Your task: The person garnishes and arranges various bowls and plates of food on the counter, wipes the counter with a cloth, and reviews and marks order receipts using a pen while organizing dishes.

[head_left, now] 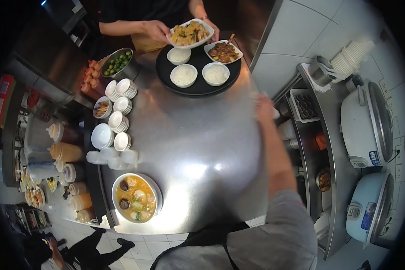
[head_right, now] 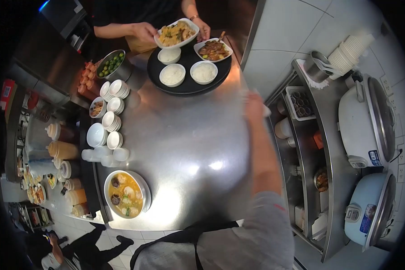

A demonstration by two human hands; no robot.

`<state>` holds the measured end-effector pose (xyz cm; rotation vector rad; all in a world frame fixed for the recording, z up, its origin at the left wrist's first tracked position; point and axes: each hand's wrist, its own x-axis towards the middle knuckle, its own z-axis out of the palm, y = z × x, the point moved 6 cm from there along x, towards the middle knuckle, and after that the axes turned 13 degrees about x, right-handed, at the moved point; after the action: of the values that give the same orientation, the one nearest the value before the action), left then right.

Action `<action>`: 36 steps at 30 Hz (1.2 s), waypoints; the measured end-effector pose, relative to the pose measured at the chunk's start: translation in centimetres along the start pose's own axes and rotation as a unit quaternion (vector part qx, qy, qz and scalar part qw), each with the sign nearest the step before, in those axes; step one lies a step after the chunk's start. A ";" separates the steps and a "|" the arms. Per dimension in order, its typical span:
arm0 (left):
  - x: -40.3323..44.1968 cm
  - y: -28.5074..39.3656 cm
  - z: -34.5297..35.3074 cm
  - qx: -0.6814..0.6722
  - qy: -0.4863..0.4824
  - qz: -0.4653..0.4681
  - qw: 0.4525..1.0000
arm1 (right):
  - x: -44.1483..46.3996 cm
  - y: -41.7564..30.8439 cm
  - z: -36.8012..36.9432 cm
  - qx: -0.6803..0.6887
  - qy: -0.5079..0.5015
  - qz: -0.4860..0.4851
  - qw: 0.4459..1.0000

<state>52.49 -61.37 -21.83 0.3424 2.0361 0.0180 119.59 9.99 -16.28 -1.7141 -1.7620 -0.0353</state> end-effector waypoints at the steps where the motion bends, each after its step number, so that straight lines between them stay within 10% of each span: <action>1: -0.1 0.0 1.6 0.024 -0.009 0.004 1.000 | -1.1 4.4 -3.0 0.001 -0.071 0.096 0.993; 5: 0.0 0.4 5.9 0.101 -0.025 0.026 0.994 | -5.6 3.2 -13.1 0.125 0.057 0.255 0.957; 13: 1.2 5.0 7.5 0.141 0.004 0.072 0.987 | -21.9 -21.2 -9.0 -0.001 -0.198 -0.101 0.975; 15: 0.3 6.1 7.4 0.032 0.042 0.174 0.983 | -27.5 -27.3 -9.4 0.075 -0.263 -0.231 0.934; 18: -2.4 7.8 5.6 -0.151 0.033 0.015 0.988 | -35.0 -34.2 -6.8 0.233 -0.291 -0.467 0.802; 23: -4.9 11.8 1.3 -0.234 0.127 0.097 0.959 | -36.7 -48.7 -3.4 0.328 -0.435 -0.516 0.661; 30: -4.7 22.2 -3.9 -0.224 0.367 0.322 0.843 | -34.0 -49.3 -4.0 0.536 -0.435 -0.313 0.652; 36: -3.8 30.5 -8.4 -0.255 0.258 0.250 0.898 | -24.9 -40.4 -0.9 0.588 -0.243 -0.038 0.771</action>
<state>53.93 -31.95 -9.73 0.5556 2.2959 1.0415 81.62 -17.78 -10.21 -0.6995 -1.5487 1.3016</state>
